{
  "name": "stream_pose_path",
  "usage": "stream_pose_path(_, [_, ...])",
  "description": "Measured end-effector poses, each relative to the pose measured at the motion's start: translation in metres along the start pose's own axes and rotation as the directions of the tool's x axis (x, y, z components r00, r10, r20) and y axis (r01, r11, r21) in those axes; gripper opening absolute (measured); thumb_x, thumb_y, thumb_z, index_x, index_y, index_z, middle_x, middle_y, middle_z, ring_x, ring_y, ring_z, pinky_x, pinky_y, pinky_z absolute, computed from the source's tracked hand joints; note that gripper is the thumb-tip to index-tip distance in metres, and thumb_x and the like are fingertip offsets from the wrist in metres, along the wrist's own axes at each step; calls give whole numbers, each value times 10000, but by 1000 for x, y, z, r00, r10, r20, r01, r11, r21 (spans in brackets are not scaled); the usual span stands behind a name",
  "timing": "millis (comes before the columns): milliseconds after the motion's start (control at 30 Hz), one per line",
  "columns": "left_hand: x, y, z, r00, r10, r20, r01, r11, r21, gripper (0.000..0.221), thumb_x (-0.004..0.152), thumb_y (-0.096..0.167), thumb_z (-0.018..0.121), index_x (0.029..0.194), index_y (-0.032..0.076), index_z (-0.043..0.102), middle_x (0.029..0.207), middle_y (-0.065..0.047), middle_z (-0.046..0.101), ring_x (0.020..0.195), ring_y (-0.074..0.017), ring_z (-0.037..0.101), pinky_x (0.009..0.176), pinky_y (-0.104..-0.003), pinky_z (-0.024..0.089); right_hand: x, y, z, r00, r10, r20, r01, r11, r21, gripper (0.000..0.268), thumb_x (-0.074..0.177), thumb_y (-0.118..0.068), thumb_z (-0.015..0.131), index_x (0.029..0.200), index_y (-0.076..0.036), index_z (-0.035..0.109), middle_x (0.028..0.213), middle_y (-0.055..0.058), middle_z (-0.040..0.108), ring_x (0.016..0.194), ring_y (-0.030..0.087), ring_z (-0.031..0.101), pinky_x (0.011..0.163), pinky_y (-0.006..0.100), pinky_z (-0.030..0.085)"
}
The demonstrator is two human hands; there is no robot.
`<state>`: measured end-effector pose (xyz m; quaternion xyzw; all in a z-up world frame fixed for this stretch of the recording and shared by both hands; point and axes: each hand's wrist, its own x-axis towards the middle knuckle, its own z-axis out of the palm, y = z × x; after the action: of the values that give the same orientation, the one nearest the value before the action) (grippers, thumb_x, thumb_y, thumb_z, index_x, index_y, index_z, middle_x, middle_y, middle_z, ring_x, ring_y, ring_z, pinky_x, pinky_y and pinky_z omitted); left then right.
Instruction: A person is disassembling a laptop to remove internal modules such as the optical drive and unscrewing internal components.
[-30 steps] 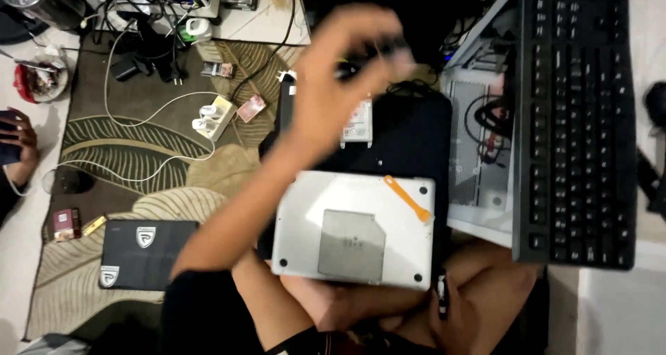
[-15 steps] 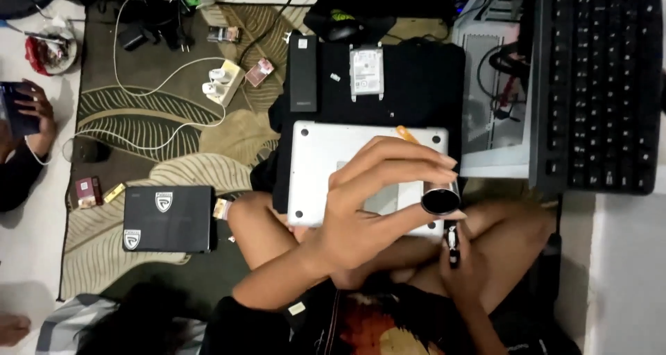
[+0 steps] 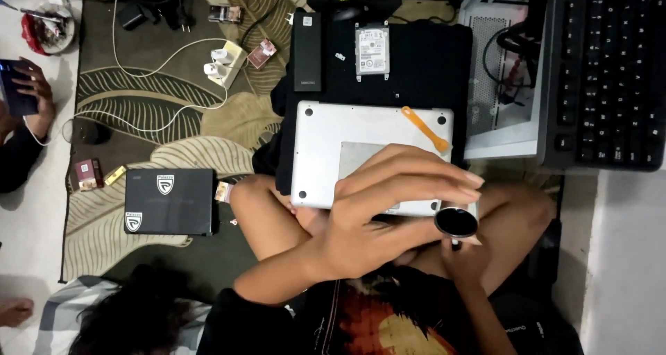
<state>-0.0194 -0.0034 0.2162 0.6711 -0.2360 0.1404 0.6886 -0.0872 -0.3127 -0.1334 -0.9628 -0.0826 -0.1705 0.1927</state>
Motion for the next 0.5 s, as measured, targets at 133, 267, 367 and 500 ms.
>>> stream_pose_path(133, [-4, -4, 2, 998, 48, 27, -48, 999, -14, 330, 930, 103, 760, 1242, 90, 652, 1314, -54, 688, 1220, -217, 679, 1183, -397, 561, -18, 21, 19, 997, 83, 12, -83, 996, 28, 183, 803, -150, 790, 834, 5, 699, 737, 133, 684, 553, 282, 569, 539, 376, 439])
stream_pose_path(267, [-6, -6, 4, 998, 60, 21, -60, 998, -12, 307, 950, 147, 745, 1243, 95, 666, 1316, -42, 687, 1220, -203, 677, 1184, -392, 560, -20, 25, 22, 999, 36, -6, -36, 999, 4, 224, 816, -200, 749, 889, 5, 699, 772, 131, 680, 606, 317, 584, 581, 403, 464])
stream_pose_path(367, [-8, -8, 5, 998, 67, 17, -67, 998, -6, 289, 970, 188, 718, 1240, 95, 672, 1322, -39, 680, 1218, -205, 671, 1183, -394, 560, -9, 11, 9, 998, 53, -18, -51, 996, 75, 266, 861, -220, 737, 894, 34, 661, 750, 142, 638, 590, 306, 543, 582, 403, 439])
stream_pose_path(500, [-9, -9, 4, 998, 64, 3, -64, 998, -2, 341, 928, 65, 778, 1246, 116, 665, 1322, -26, 676, 1210, -198, 664, 1170, -382, 569, -2, 3, 3, 1000, 17, -21, -14, 994, 110, 378, 881, -227, 722, 1078, 93, 686, 874, 213, 697, 655, 360, 610, 614, 427, 479])
